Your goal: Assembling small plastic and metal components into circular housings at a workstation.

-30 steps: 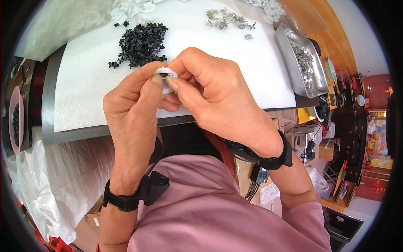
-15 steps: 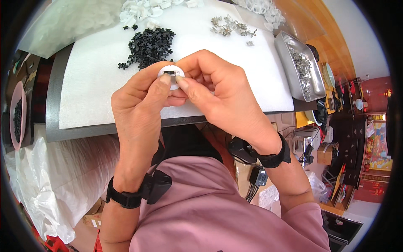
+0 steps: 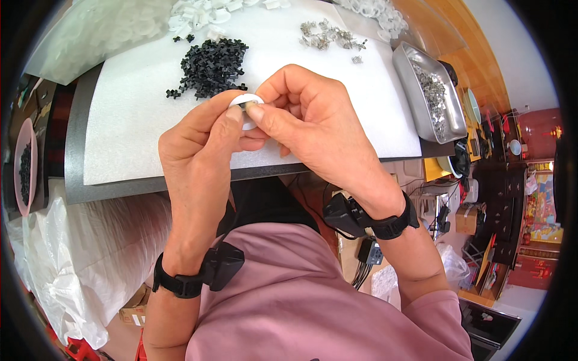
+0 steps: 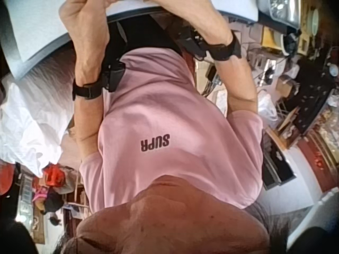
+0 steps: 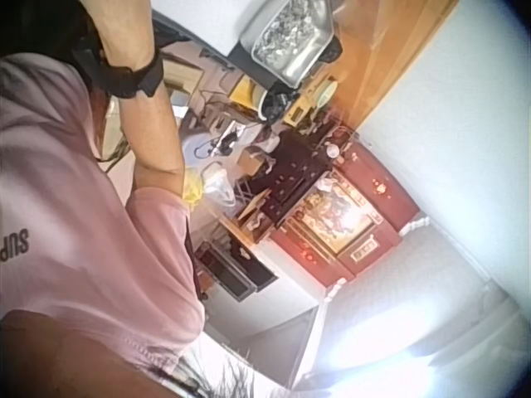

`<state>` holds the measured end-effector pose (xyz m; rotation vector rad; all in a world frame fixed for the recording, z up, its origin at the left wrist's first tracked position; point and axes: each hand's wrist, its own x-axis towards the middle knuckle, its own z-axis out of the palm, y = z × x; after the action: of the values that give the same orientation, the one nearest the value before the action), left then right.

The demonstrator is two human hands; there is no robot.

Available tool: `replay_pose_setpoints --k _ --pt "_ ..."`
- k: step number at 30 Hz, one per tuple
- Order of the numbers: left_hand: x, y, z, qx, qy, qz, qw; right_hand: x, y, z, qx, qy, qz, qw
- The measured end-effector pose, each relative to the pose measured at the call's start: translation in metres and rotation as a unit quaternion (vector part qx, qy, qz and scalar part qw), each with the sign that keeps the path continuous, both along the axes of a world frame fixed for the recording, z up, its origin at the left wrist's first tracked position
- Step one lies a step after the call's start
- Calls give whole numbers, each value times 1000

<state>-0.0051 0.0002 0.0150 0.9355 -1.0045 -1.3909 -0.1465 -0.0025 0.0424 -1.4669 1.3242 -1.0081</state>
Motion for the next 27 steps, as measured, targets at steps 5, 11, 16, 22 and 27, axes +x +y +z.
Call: replay_pose_setpoints --k 5,11,16,22,27 --pt "1 -2 -3 0 4 7 1000 3 0 -2 4 8 11 1000" --pt "-6 0 -5 -13 0 40 999 11 2 -8 -34 -1 -15 999" --pt "-9 3 -7 -88 -129 68 985 10 4 -9 -45 65 -22 997" --pt "-7 3 -7 -55 -65 28 996 1 3 -9 -44 27 -2 999" --pt "-7 3 -10 -64 -52 27 996 0 5 -11 -169 91 8 981"
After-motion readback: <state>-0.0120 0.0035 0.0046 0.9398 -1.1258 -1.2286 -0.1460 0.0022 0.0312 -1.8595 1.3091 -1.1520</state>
